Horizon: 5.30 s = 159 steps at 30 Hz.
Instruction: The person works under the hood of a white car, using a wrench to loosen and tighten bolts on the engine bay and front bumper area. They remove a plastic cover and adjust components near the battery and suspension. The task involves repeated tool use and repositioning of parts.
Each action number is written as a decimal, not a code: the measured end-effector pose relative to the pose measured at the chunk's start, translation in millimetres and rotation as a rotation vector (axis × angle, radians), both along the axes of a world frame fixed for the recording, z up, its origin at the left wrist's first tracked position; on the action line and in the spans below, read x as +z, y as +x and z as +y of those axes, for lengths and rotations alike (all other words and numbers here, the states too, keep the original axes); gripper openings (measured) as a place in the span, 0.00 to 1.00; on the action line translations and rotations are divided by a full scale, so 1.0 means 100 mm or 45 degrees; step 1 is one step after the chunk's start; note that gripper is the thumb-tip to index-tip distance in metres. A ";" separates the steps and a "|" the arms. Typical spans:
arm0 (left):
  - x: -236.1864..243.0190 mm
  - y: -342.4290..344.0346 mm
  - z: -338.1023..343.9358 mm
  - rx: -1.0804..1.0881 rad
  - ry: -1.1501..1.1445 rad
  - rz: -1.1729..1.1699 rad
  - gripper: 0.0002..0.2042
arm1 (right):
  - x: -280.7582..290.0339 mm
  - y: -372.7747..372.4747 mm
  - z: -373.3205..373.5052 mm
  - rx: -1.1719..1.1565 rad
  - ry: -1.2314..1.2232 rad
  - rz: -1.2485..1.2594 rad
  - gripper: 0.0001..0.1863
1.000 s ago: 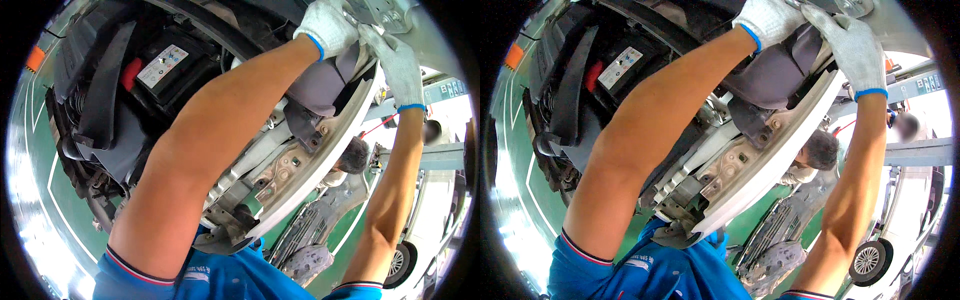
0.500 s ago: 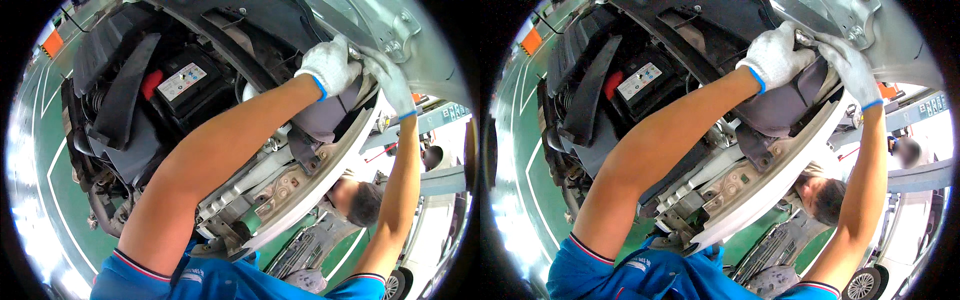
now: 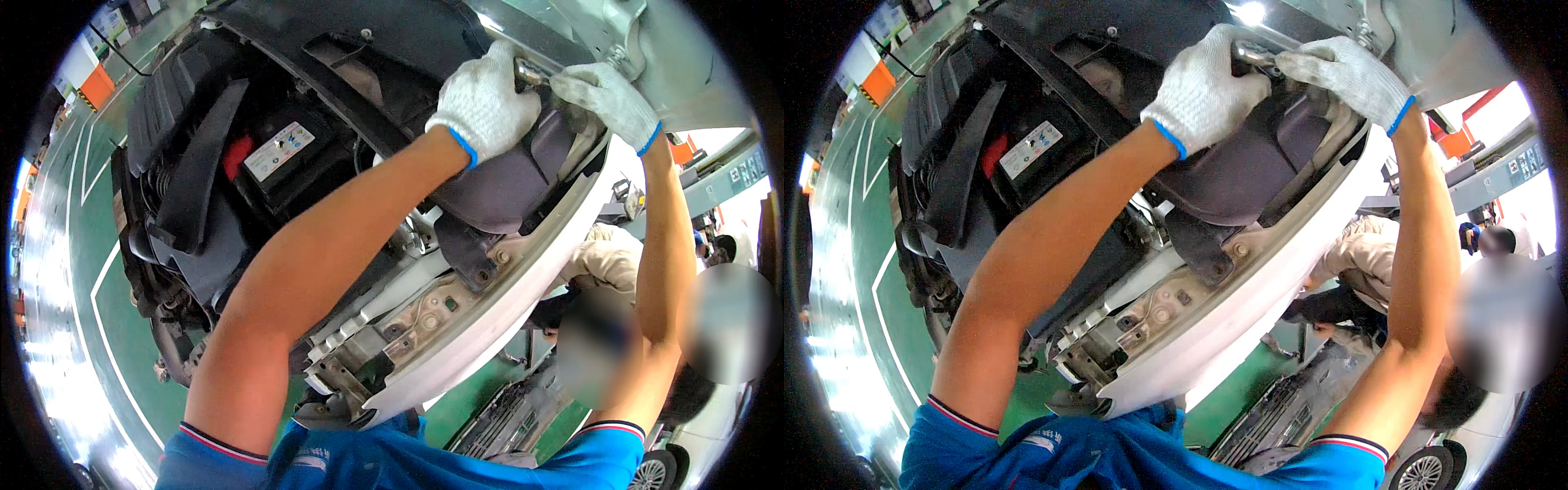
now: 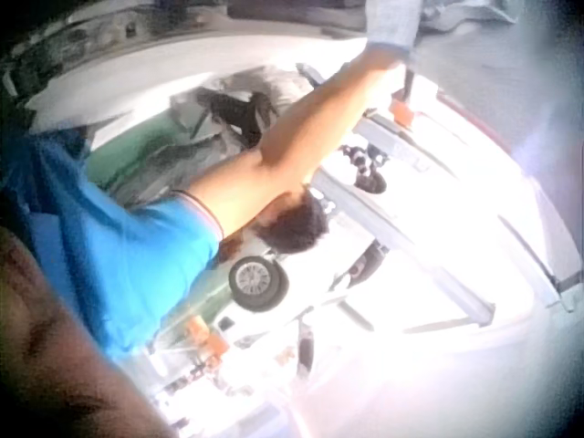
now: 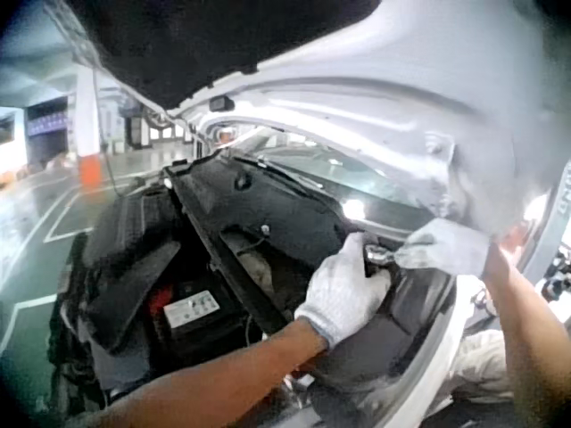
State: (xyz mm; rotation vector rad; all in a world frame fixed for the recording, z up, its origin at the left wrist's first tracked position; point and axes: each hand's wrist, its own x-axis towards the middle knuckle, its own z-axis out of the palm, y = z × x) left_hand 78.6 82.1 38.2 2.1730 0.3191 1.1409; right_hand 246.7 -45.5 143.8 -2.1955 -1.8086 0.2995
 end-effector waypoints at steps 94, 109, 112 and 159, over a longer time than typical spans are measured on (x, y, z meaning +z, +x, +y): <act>-0.07 0.45 0.08 -0.206 -0.272 -0.293 0.11 | -0.25 -0.76 -0.17 -0.855 0.246 -0.522 0.42; -0.13 0.54 0.18 -0.264 -0.223 -0.348 0.15 | -0.27 -0.83 -0.17 -0.827 0.396 -0.593 0.43; 0.08 0.22 0.18 -0.429 -0.311 -0.013 0.22 | -0.20 -0.65 -0.17 -0.780 0.297 -0.471 0.38; -0.18 0.05 0.69 0.005 0.705 0.789 0.17 | -0.63 -0.36 0.02 -0.233 0.567 -0.394 0.26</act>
